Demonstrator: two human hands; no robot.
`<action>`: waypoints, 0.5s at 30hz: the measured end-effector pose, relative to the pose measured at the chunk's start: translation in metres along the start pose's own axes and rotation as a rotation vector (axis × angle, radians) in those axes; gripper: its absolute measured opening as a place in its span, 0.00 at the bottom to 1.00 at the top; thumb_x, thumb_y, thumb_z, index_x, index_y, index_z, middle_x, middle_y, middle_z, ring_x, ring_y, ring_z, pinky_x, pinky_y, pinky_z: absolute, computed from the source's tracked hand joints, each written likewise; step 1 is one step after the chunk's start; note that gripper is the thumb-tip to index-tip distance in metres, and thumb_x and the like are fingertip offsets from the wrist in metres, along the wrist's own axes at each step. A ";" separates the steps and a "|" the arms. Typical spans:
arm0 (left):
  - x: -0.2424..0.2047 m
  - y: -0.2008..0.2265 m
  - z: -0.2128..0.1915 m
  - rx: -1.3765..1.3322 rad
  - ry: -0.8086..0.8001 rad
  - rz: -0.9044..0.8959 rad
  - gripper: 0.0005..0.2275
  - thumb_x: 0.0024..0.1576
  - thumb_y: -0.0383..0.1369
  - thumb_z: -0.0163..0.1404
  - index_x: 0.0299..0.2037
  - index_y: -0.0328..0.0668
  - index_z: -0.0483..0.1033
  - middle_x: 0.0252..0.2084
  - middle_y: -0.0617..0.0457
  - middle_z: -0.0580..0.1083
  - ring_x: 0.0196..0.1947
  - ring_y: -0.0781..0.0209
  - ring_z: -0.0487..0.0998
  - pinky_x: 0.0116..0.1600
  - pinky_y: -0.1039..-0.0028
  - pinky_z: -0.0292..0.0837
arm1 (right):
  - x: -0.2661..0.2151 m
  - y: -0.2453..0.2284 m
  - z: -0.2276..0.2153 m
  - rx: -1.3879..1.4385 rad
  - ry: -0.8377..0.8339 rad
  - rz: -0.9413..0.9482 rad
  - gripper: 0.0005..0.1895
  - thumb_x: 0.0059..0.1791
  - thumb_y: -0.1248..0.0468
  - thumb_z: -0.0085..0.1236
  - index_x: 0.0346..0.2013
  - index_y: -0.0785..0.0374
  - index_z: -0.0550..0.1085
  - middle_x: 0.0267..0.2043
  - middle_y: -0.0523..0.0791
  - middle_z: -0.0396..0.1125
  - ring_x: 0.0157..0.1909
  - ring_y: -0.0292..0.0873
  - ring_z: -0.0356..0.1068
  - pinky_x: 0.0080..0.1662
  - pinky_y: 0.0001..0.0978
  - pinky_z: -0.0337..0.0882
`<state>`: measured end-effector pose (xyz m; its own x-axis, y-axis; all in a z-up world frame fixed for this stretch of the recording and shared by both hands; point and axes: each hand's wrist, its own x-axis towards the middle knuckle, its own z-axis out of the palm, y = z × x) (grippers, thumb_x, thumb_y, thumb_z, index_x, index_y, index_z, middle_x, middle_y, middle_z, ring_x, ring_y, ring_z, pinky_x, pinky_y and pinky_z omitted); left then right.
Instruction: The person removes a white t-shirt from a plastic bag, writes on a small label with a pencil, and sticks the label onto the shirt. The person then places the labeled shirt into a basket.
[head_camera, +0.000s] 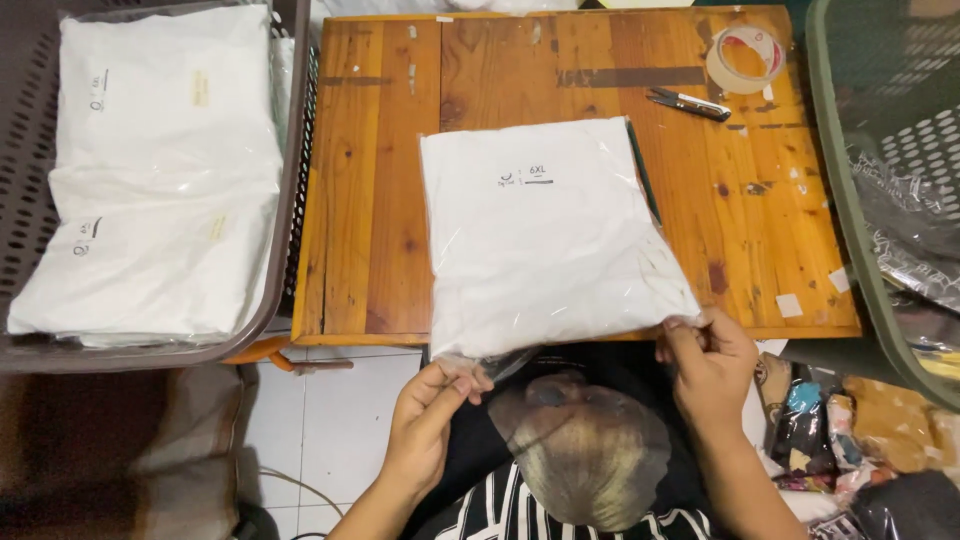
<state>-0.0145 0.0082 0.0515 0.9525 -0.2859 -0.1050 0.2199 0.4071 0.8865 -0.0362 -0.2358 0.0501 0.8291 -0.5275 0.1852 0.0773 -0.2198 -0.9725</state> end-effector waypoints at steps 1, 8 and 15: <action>0.001 0.000 0.001 0.045 0.030 0.001 0.05 0.50 0.25 0.41 0.23 0.37 0.66 0.25 0.49 0.67 0.29 0.62 0.65 0.39 0.77 0.57 | -0.002 -0.003 0.001 0.022 0.017 0.066 0.12 0.43 0.72 0.43 0.14 0.63 0.59 0.11 0.43 0.54 0.15 0.34 0.54 0.24 0.21 0.57; 0.029 0.010 0.014 0.015 0.108 0.101 0.05 0.52 0.29 0.43 0.25 0.39 0.67 0.28 0.52 0.68 0.38 0.58 0.70 0.51 0.73 0.60 | 0.027 0.001 0.002 0.171 -0.068 0.267 0.13 0.43 0.72 0.44 0.15 0.61 0.58 0.13 0.42 0.52 0.15 0.33 0.50 0.19 0.21 0.51; 0.038 0.037 0.033 -0.385 0.190 -0.149 0.02 0.53 0.26 0.41 0.29 0.37 0.64 0.31 0.47 0.71 0.45 0.49 0.74 0.51 0.60 0.67 | 0.061 -0.034 -0.001 0.418 -0.046 0.337 0.07 0.41 0.72 0.47 0.21 0.59 0.61 0.15 0.41 0.52 0.16 0.30 0.48 0.20 0.18 0.51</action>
<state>0.0232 -0.0169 0.0951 0.9183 -0.2163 -0.3316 0.3858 0.6771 0.6267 0.0113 -0.2618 0.0950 0.8686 -0.4740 -0.1443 0.0086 0.3056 -0.9521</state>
